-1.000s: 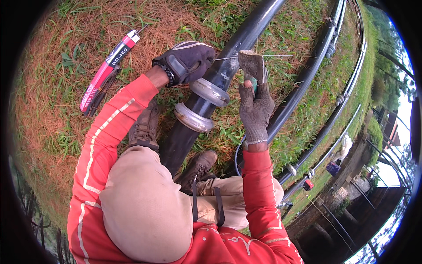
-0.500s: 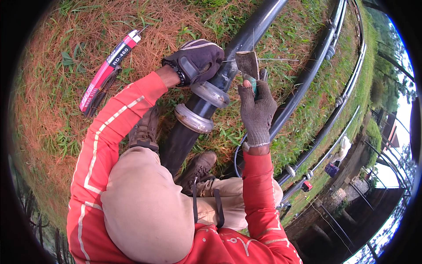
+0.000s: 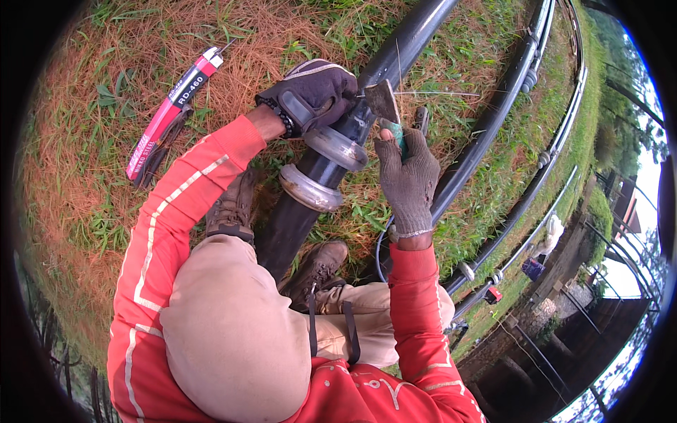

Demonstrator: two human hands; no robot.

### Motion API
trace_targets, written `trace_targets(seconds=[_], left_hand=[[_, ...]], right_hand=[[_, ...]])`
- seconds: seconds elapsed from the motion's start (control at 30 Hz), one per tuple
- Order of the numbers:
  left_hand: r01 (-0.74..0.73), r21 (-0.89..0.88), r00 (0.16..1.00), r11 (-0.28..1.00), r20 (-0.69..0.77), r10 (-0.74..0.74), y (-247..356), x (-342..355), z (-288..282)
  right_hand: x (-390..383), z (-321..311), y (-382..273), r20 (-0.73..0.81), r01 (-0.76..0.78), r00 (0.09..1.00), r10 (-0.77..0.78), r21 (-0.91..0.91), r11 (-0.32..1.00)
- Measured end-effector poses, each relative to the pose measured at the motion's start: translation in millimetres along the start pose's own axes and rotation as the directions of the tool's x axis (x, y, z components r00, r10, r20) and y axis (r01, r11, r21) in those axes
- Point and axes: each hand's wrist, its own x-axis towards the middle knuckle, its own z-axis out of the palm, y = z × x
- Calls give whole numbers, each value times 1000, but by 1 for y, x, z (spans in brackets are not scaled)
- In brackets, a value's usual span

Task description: The person welds sections of black pipe together outdoors. They use a welding tool to fuse the metal joints, then scrape the welded area with a blade and wrap wire around the pipe.

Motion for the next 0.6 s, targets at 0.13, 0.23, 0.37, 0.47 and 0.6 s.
trace_targets(seconds=[0.13,0.23,0.37,0.47,0.6], left_hand=[[97,-168,995,981,8,-97,6,4,-2],[172,-171,984,970,66,-163,6,6,-5],[185,-190,981,964,99,-169,-2,13,2],[130,-279,992,952,46,-122,-13,19,8],[90,-242,993,966,97,-68,-18,21,4]], right_hand=[[6,-3,-7,23,16,1000,-15,-51,999],[7,-10,-11,-4,0,1000,-1,-99,995],[7,-11,-14,9,50,999,-49,-89,995],[9,-9,-12,26,-24,999,28,-165,986],[4,-4,-6,12,47,999,-47,-9,999]])
